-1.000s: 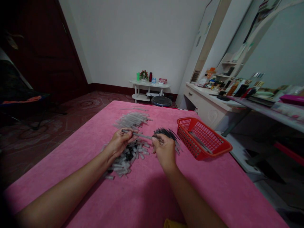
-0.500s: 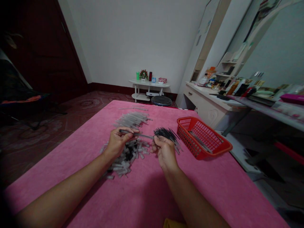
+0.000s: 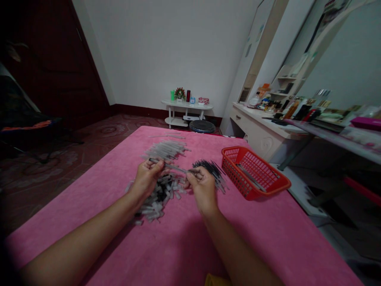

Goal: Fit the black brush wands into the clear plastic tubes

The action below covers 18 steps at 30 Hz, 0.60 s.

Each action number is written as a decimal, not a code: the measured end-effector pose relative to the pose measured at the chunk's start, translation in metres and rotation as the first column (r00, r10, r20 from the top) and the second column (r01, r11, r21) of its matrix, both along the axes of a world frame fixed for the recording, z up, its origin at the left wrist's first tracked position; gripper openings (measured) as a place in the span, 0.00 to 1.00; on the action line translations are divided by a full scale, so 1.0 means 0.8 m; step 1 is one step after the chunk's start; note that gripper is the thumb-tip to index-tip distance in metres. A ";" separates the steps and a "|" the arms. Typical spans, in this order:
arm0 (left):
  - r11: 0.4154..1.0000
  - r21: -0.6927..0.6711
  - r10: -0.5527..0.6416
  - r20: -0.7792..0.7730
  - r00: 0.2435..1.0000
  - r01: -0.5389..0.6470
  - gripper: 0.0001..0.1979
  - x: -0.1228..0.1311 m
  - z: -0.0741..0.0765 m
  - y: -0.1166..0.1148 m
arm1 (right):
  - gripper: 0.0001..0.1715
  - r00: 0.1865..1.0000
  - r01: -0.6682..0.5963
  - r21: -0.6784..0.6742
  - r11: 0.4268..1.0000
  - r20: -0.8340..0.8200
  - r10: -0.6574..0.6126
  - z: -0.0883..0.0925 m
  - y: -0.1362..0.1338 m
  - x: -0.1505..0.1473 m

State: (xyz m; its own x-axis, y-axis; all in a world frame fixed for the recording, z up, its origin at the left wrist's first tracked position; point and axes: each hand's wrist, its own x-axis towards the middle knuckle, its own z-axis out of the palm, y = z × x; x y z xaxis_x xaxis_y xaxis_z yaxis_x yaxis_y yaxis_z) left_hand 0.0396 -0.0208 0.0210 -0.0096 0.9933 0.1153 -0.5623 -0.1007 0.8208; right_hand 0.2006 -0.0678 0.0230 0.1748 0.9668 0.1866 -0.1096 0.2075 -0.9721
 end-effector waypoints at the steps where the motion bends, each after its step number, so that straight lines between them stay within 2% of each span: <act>1: 1.000 -0.015 0.011 0.014 1.000 -0.011 0.17 0.002 0.000 -0.001 | 0.10 0.999 0.017 0.029 0.999 0.030 -0.017 -0.001 0.000 0.000; 6: 0.997 -0.080 0.024 0.060 0.998 -0.019 0.18 0.007 0.001 -0.003 | 0.08 0.988 0.089 0.096 0.991 0.121 -0.100 0.003 -0.002 -0.001; 9: 0.995 -0.100 0.002 0.058 0.998 0.004 0.19 0.009 0.000 -0.005 | 0.08 0.989 0.110 0.096 0.989 0.094 -0.119 0.005 -0.005 -0.002; 13: 0.998 -0.044 -0.038 0.014 0.999 0.039 0.18 0.010 0.001 -0.009 | 0.10 0.990 0.049 -0.003 0.999 -0.135 -0.049 0.003 -0.006 -0.001; 16: 0.998 0.038 -0.042 -0.064 0.997 0.045 0.16 0.006 0.005 -0.012 | 0.12 0.942 -0.054 -0.143 0.988 -0.336 0.003 0.002 -0.003 0.002; 18: 0.993 0.100 -0.053 -0.139 0.989 0.067 0.14 0.001 0.009 -0.012 | 0.12 0.911 -0.143 -0.207 0.968 -0.409 0.047 0.002 0.001 0.006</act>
State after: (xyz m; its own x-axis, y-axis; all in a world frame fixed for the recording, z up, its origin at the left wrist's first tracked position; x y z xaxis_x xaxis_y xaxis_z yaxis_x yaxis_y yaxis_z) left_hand 0.0406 -0.0302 0.0280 0.0723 0.9741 0.2145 -0.4541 -0.1593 0.8766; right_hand 0.2056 -0.0668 0.0245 0.0932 0.9899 -0.1063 -0.5053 -0.0450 -0.8618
